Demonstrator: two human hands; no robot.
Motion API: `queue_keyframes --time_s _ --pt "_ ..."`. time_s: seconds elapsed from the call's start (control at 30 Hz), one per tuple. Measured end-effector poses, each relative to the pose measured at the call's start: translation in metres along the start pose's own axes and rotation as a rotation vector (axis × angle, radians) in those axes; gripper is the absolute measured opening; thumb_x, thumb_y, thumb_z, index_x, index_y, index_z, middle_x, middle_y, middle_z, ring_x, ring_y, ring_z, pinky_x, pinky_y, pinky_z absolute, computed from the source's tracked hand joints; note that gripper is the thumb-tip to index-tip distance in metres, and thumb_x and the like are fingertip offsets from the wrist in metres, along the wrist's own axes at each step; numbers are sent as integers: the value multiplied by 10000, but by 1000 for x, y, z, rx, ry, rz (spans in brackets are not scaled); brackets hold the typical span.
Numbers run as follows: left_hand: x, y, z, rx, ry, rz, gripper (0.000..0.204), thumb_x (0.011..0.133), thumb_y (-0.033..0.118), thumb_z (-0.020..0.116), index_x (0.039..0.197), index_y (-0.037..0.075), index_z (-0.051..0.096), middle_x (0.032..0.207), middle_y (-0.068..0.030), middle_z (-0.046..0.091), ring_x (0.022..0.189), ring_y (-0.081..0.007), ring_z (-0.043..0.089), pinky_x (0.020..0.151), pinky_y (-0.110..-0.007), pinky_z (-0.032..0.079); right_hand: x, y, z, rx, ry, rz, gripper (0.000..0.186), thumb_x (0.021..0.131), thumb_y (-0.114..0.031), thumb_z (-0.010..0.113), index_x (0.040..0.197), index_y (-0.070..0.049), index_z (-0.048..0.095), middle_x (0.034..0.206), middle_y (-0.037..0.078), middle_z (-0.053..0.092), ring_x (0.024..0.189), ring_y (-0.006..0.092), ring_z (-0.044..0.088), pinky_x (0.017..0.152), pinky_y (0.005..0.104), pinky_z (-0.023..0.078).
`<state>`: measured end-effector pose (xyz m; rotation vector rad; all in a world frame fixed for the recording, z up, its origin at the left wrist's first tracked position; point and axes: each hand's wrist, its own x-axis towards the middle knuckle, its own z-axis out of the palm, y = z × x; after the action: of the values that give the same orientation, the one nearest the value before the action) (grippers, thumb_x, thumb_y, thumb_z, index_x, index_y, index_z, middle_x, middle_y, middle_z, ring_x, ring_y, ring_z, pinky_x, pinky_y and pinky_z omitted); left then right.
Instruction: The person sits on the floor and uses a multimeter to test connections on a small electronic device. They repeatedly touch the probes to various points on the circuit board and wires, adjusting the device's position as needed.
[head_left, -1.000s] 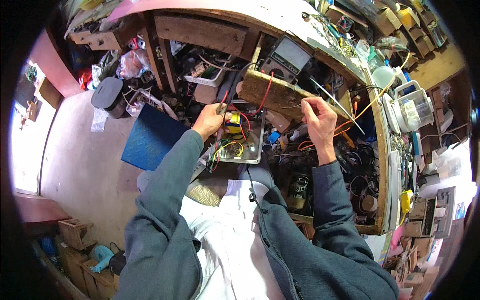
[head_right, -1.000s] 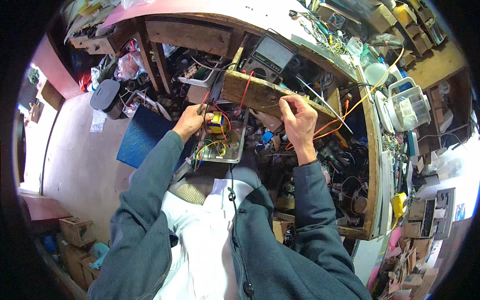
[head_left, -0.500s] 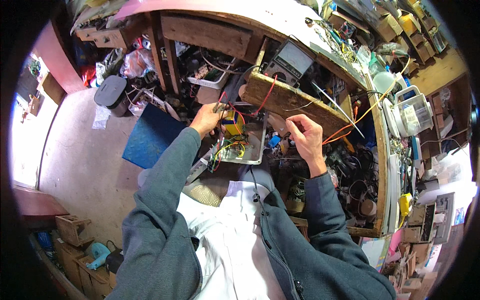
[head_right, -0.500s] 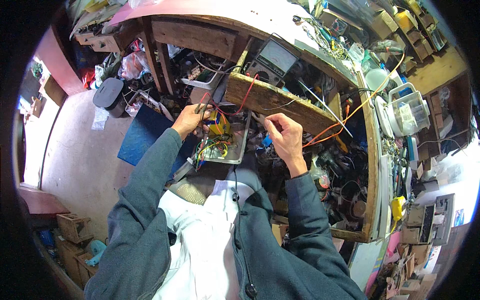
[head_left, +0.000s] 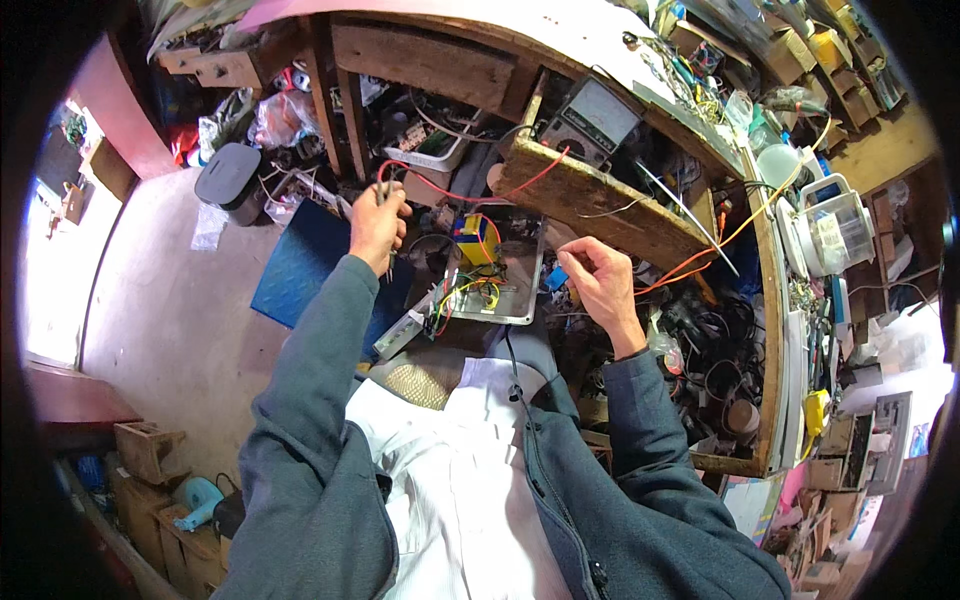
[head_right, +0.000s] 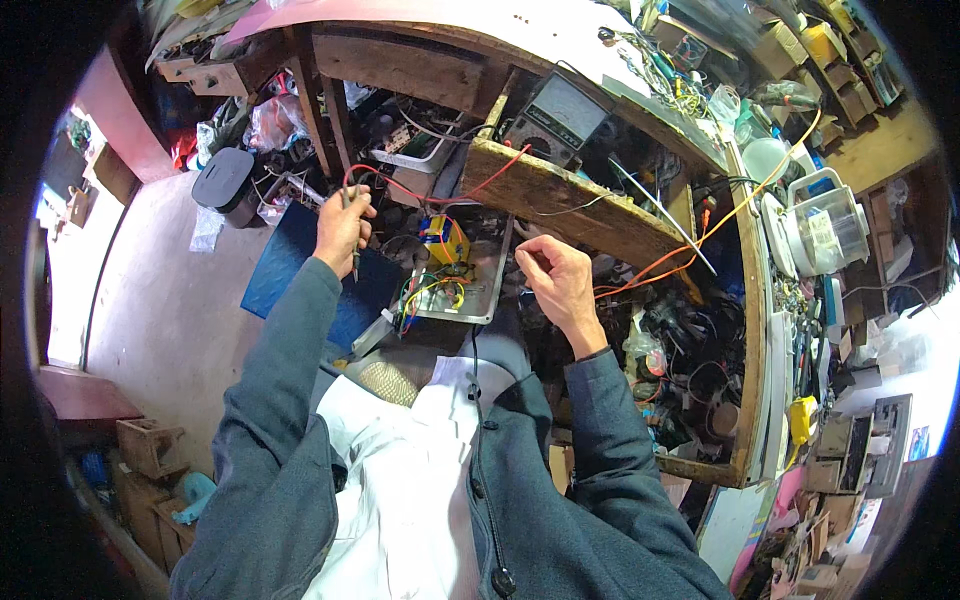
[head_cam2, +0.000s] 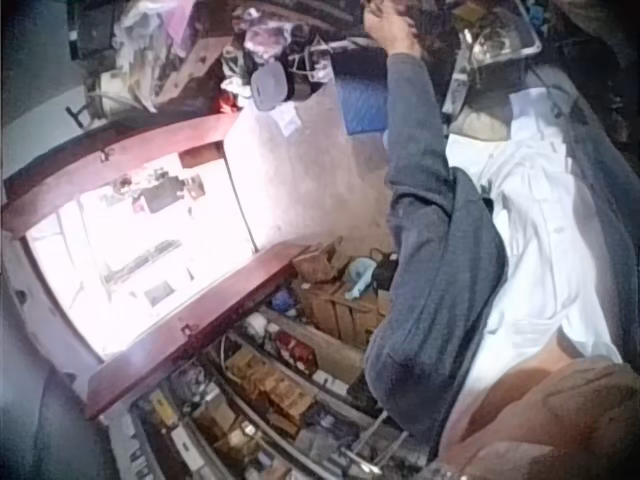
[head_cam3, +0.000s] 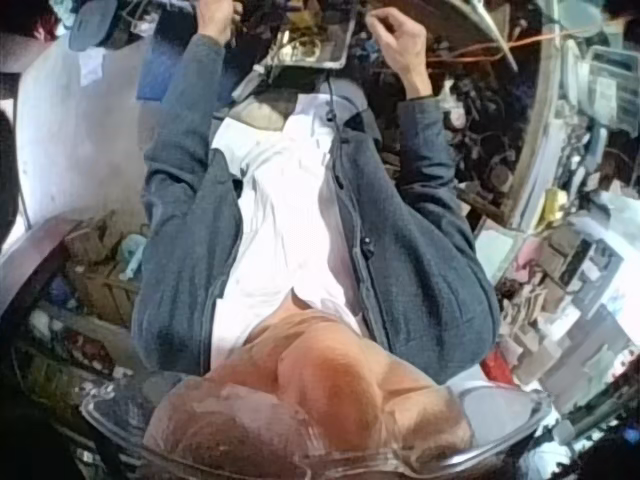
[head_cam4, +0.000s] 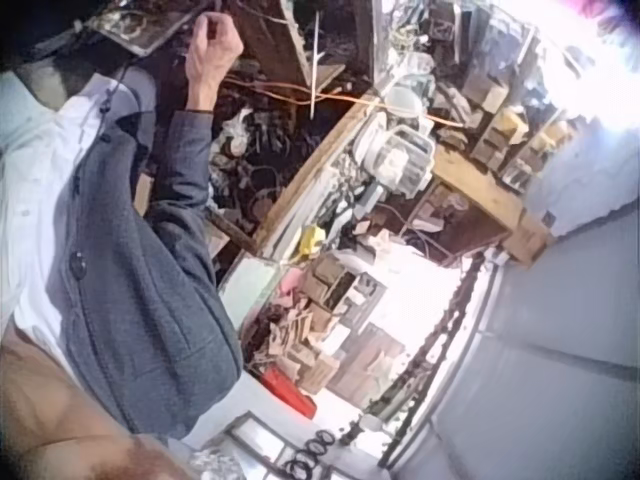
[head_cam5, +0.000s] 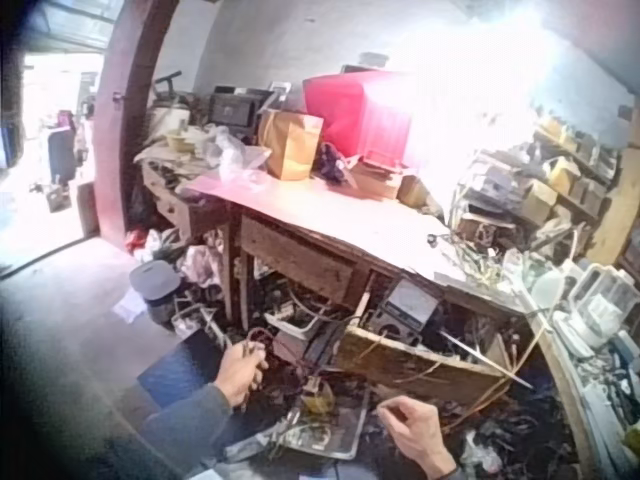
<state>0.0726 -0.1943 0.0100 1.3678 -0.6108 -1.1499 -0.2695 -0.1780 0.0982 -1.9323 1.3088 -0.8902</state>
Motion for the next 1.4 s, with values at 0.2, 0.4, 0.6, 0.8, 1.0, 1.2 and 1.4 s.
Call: queue_keyframes --time_s 0.2,0.4,0.6,0.8,1.0,1.2,1.4 --pt "-21 64 3 -119 -39 217 240 1101 185 629 1319 83 629 866 5 633 574 -56 543 458 -217 425 3 -15 14 73 -97 -6 123 1006 -121 748 1019 1 756 749 1 697 648 58 629 592 241 500" --pt "-81 134 49 -300 -367 223 234 1140 156 535 1334 25 527 1132 -184 732 984 -308 783 907 -431 655 9 -66 27 300 -137 -133 148 1058 -108 712 1140 13 742 892 -5 738 747 37 631 651 206 512" --pt "-120 156 83 -296 -601 320 150 1148 127 518 1267 37 532 1242 -156 725 1103 -192 726 968 -328 612 35 -127 37 466 -181 -318 343 967 -137 813 1192 16 606 1021 68 723 807 93 695 697 269 576" --pt "-136 166 97 -272 -685 364 237 1126 67 519 1351 7 563 1304 -110 696 1184 -155 660 1080 -319 511 43 -139 20 616 -192 -272 296 1033 -81 702 1284 -2 565 1053 70 688 944 115 682 821 305 590" --pt "-186 132 78 73 -719 593 415 1040 88 663 1432 4 554 1492 -133 557 1345 -240 559 1162 -395 457 108 -109 -96 729 445 -192 236 1014 -137 698 1210 -44 607 857 56 726 559 88 614 467 219 477" --pt "-241 2 11 1219 -1187 457 160 952 130 626 976 -6 706 921 -250 748 844 -452 748 722 -523 587 142 -8 -213 -89 285 178 126 955 -163 672 1023 -60 650 755 36 664 548 118 581 478 274 437" --pt "-213 -107 -4 1340 -942 526 139 896 105 620 888 12 723 836 -226 730 802 -434 749 694 -540 592 151 36 -211 -1085 -204 406 375 835 -235 631 1077 10 781 1139 291 754 1116 428 739 945 489 589"
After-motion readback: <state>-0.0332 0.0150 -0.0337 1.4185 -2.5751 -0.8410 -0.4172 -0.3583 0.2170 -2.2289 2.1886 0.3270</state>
